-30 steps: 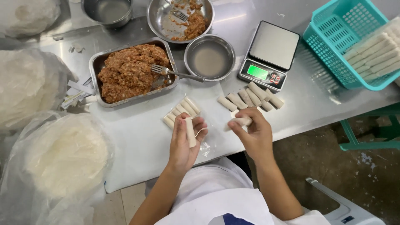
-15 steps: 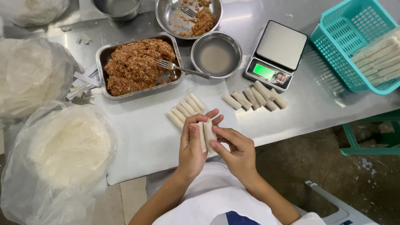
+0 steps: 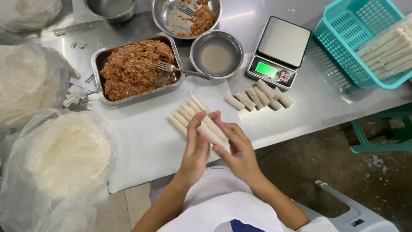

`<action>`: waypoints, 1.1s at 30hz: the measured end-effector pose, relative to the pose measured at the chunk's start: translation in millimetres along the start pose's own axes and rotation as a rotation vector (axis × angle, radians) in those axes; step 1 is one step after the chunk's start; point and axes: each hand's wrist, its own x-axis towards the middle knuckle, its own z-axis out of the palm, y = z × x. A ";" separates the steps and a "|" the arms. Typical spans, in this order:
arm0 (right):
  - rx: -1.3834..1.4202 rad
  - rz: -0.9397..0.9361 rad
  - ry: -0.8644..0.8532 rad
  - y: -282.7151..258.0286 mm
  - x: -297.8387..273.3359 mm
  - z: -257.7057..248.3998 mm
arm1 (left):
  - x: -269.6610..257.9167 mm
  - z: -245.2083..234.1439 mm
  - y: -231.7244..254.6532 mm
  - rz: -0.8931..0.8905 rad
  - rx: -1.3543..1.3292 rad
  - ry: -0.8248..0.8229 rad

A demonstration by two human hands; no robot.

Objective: The person organizes spring rolls by hand, placing them into plastic packaging one by one before setting the package on a scale to check the weight and then placing it aside.

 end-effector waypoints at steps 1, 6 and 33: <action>0.012 0.027 0.010 0.7 -2.1 -4.8 | 1.9 -4.6 1.3 0.026 0.215 0.024; 0.124 0.267 0.090 19.8 -23.4 -28.8 | 4.1 -24.9 -10.4 0.060 0.494 0.115; -0.884 -0.073 0.388 116.0 -58.5 -13.7 | -14.0 -85.2 -94.2 0.197 1.815 0.098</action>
